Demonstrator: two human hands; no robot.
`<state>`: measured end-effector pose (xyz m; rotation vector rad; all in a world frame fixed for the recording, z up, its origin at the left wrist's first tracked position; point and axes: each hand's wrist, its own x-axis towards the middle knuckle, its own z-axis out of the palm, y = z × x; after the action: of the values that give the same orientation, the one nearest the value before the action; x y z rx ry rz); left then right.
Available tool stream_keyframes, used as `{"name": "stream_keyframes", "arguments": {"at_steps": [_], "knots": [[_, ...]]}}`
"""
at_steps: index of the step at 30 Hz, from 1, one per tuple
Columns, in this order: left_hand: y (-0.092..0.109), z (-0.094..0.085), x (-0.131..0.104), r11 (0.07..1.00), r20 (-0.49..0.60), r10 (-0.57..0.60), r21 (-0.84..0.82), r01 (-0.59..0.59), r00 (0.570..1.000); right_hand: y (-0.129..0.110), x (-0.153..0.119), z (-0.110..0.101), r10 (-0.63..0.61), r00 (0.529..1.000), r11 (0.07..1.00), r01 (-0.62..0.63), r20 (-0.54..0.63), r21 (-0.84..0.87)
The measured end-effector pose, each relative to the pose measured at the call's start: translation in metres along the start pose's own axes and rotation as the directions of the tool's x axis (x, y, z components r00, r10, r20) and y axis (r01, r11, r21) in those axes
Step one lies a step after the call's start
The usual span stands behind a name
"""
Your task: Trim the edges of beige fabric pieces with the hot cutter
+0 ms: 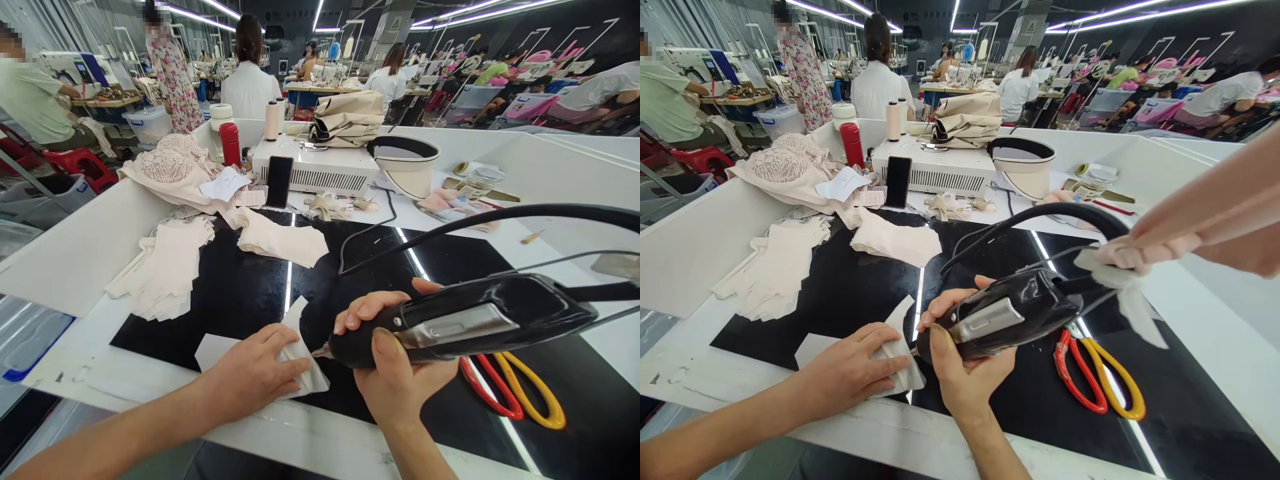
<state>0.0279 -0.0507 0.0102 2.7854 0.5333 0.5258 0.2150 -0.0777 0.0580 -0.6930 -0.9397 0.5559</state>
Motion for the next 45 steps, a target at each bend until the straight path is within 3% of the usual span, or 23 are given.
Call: {"name": "stream_keyframes", "arguments": {"at_steps": [17, 25, 31, 35, 40, 45], "knots": [[0.0, 0.008, 0.0, 1.0, -0.051, -0.008, 0.007, 0.008, 0.999, 0.013, 0.009, 0.011, -0.005, 1.0, 1.0, 0.005, -0.023, -0.014], [0.018, 0.007, 0.003, 0.98, -0.088, 0.014, 0.2, 0.003, 0.996, 0.011, 0.005, 0.006, 0.008, 1.0, 1.0, -0.008, 0.015, -0.021], [-0.019, -0.001, 0.019, 0.974, -0.066, 0.143, 0.187, -0.129, 0.988, 0.011, 0.003, 0.004, -0.008, 0.999, 1.0, 0.008, 0.033, 0.005], [-0.045, -0.006, 0.033, 0.976, 0.061, 0.217, 0.018, -0.218, 0.974, 0.011, 0.002, 0.005, -0.002, 0.999, 1.0, 0.002, 0.032, -0.004], [-0.058, -0.006, 0.035, 0.971, 0.156, 0.233, -0.098, -0.22, 0.96, 0.01, 0.002, 0.007, -0.004, 1.0, 1.0, 0.004, 0.018, -0.019], [-0.064, -0.009, 0.03, 0.965, 0.136, 0.245, -0.129, -0.228, 0.96, 0.008, 0.0, 0.006, -0.008, 1.0, 1.0, 0.008, 0.027, -0.019]]}}
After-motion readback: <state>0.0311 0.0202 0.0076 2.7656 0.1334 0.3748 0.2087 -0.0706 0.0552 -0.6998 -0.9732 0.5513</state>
